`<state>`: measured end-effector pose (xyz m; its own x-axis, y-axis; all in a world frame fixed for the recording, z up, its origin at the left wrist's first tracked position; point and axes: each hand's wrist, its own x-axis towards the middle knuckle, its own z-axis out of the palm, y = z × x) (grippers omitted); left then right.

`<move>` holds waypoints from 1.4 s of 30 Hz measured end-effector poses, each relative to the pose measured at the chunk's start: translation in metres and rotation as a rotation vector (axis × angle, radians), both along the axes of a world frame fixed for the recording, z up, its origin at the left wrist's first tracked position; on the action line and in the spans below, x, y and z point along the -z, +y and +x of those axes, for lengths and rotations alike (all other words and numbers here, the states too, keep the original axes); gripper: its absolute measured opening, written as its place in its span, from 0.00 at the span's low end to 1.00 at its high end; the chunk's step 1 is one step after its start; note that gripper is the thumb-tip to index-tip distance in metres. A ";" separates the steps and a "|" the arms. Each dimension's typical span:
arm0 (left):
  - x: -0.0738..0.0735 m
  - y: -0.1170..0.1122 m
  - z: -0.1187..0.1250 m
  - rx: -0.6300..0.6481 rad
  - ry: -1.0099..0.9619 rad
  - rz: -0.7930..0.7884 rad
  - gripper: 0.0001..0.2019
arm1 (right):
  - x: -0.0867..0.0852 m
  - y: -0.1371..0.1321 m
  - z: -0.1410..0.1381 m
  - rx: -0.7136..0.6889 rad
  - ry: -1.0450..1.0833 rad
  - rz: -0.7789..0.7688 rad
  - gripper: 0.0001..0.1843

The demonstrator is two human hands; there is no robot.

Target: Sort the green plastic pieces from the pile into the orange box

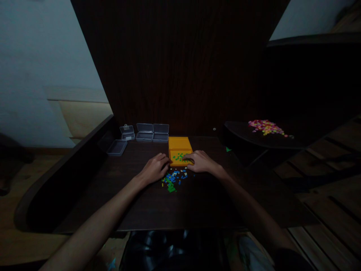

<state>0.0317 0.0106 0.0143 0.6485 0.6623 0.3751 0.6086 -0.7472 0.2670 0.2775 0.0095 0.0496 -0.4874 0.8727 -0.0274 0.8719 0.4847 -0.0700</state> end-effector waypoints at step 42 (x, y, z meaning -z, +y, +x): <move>-0.006 0.012 -0.016 0.196 0.030 -0.251 0.15 | 0.033 -0.049 -0.033 0.081 0.089 -0.027 0.24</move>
<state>0.0160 0.0221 0.0199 0.7812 0.5931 0.1949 0.4699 -0.7642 0.4417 0.2448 -0.0395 0.0165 -0.4168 0.9089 -0.0109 0.8979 0.4098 -0.1606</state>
